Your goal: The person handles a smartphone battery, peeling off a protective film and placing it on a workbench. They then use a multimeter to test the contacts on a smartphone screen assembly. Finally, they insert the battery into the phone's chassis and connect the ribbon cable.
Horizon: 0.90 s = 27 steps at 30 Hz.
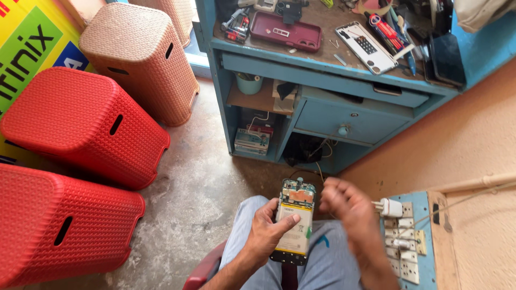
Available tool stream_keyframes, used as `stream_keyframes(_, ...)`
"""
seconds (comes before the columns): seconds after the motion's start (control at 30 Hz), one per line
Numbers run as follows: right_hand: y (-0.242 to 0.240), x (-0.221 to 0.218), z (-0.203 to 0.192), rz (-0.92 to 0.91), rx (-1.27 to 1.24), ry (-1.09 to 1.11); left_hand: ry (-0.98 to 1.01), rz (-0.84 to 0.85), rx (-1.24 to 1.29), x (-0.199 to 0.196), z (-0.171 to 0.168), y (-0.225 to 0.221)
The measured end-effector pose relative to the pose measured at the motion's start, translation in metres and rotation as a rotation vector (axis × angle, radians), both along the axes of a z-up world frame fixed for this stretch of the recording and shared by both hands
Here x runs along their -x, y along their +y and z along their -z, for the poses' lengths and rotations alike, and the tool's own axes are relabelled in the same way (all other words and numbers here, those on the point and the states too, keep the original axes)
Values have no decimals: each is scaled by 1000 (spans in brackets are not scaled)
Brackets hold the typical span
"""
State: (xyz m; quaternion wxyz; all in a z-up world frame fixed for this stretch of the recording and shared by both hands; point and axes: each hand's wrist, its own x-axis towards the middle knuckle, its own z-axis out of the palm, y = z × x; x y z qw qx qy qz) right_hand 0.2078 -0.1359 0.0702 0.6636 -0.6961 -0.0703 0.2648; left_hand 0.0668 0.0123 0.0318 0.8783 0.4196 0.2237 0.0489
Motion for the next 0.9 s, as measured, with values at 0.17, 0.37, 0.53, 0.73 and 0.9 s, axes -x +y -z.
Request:
stream_keyframes(0.17,81,-117,-76,-122,141,-320,89,3,-51,-4,19,13)
stream_keyframes(0.37,230,-280,-100,-158,258,-623,26,-17,-71,-3,62,10)
stream_keyframes(0.53,309,-361,-67,-39,684,-978,25,-3,-64,-2,117,6)
stream_keyframes(0.73,338,-386,-41,-113,938,-903,16,36,128,-1,180,-7)
stream_keyframes(0.9,347,-426,-10,-145,333,-478,-67,32,86,3,197,-14)
